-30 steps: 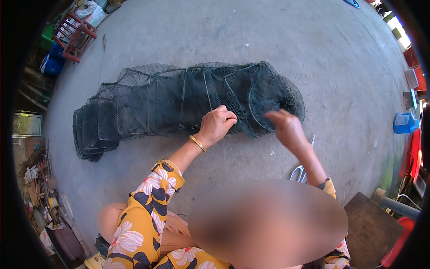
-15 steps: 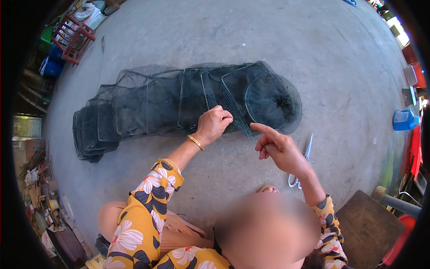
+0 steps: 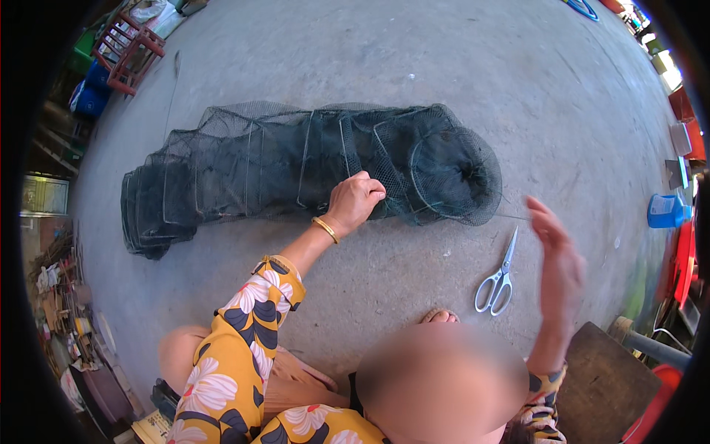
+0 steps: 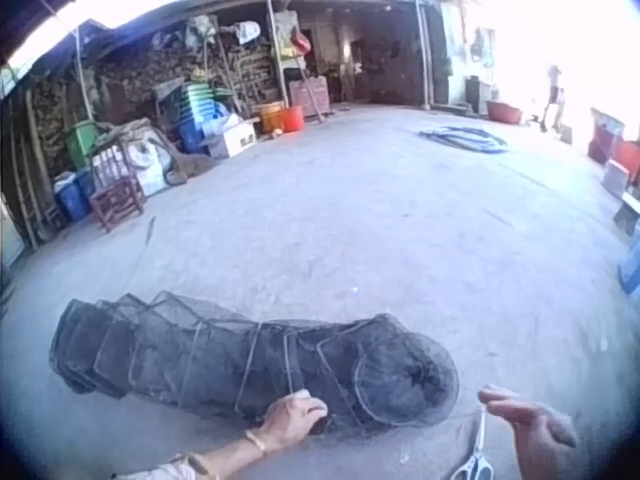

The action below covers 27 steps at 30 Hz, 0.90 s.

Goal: Repairing or assembling a green mesh fish trap using scissors and string.

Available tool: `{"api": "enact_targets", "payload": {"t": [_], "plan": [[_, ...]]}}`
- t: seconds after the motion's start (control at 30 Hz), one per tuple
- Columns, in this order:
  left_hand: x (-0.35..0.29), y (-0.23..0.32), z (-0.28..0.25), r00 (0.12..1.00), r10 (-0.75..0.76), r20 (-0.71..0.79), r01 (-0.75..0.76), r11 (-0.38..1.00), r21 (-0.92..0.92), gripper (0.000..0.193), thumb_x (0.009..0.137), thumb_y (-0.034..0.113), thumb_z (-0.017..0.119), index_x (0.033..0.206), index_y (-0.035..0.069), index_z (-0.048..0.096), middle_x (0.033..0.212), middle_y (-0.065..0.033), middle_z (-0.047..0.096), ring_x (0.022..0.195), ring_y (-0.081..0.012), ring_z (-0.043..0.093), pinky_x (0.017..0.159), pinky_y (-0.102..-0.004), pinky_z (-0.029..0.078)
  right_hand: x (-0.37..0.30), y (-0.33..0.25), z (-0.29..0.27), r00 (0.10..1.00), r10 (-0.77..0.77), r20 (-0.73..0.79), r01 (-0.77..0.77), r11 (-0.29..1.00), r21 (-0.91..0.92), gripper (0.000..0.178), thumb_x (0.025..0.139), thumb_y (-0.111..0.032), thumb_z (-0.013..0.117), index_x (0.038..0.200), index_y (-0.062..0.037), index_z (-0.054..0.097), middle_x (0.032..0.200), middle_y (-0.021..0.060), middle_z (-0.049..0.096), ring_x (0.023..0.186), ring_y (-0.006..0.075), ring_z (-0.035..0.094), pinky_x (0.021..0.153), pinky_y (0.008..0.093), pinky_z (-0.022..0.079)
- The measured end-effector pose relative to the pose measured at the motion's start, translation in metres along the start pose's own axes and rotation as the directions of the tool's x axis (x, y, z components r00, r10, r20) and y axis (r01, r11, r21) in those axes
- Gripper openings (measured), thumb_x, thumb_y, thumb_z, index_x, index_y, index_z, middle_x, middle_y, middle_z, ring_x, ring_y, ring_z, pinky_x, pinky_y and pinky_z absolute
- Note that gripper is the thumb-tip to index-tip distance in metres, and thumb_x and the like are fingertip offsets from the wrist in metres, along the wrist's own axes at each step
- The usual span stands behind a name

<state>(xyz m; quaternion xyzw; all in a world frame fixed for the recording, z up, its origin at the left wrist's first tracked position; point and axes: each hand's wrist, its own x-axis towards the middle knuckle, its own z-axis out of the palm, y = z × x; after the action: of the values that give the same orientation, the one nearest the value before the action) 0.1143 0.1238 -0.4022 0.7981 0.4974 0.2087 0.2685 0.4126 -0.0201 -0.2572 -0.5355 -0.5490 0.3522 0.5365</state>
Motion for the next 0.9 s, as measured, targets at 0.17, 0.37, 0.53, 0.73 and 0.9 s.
{"api": "enact_targets", "payload": {"t": [0.17,0.37,0.53,0.73,0.9], "plan": [[-0.002,-0.005,0.000,1.000,0.012,0.002,-0.012,1.000,-0.005,0.011,0.080,0.017,0.066,0.083,0.008,0.071,0.073,-0.0076,0.056,0.072,-0.0258,0.059,0.066,-0.0371,0.047,-0.037,-0.058,-0.124,0.994,-0.082,0.071,-0.011,0.573,0.820,0.042,0.104,-0.033,0.034,0.122,0.0032,0.047,0.050,-0.0047,0.038,0.046,0.0020,0.040,0.050,0.0187,0.038],[0.000,-0.008,-0.001,0.998,0.061,-0.025,-0.060,0.998,0.009,0.008,0.080,0.013,0.067,0.083,0.008,0.071,0.074,-0.0074,0.056,0.072,-0.0251,0.060,0.065,-0.0356,0.047,-0.139,-0.032,-0.228,0.927,-0.075,-0.367,-0.230,0.658,-0.717,0.035,0.102,-0.027,0.043,0.103,0.0040,0.059,0.058,0.0010,0.053,0.055,0.0097,0.051,0.055,0.0243,0.043],[0.009,0.012,0.011,0.985,0.172,0.005,-0.172,0.985,-0.016,0.007,0.080,0.015,0.068,0.083,0.009,0.070,0.077,-0.0056,0.057,0.072,-0.0241,0.061,0.065,-0.0351,0.048,-0.183,0.041,-0.234,0.840,0.211,-0.499,-0.541,0.258,-0.801,0.030,0.097,-0.025,0.050,0.089,0.0002,0.063,0.070,0.0177,0.060,0.062,0.0293,0.057,0.061,0.0388,0.046],[-0.001,0.005,-0.014,0.993,0.106,0.041,-0.108,0.994,0.035,0.006,0.080,0.014,0.068,0.083,0.009,0.070,0.078,-0.0054,0.056,0.072,-0.0234,0.061,0.066,-0.0350,0.049,-0.054,0.105,0.019,0.889,0.456,-0.052,-0.445,0.830,-0.336,0.025,0.096,-0.020,0.056,0.108,0.0003,0.064,0.074,0.0059,0.062,0.062,0.0129,0.055,0.056,0.0292,0.045],[0.003,0.021,-0.002,0.985,0.170,-0.009,-0.170,0.985,0.016,0.004,0.080,0.012,0.068,0.082,0.009,0.069,0.081,-0.0057,0.056,0.072,-0.0228,0.062,0.064,-0.0355,0.050,0.036,0.106,0.138,0.630,0.715,0.303,-0.775,0.599,0.202,0.035,0.100,-0.029,0.042,0.110,0.0006,0.059,0.105,0.0112,0.065,0.049,0.0161,0.060,0.042,0.0244,0.038]]}}
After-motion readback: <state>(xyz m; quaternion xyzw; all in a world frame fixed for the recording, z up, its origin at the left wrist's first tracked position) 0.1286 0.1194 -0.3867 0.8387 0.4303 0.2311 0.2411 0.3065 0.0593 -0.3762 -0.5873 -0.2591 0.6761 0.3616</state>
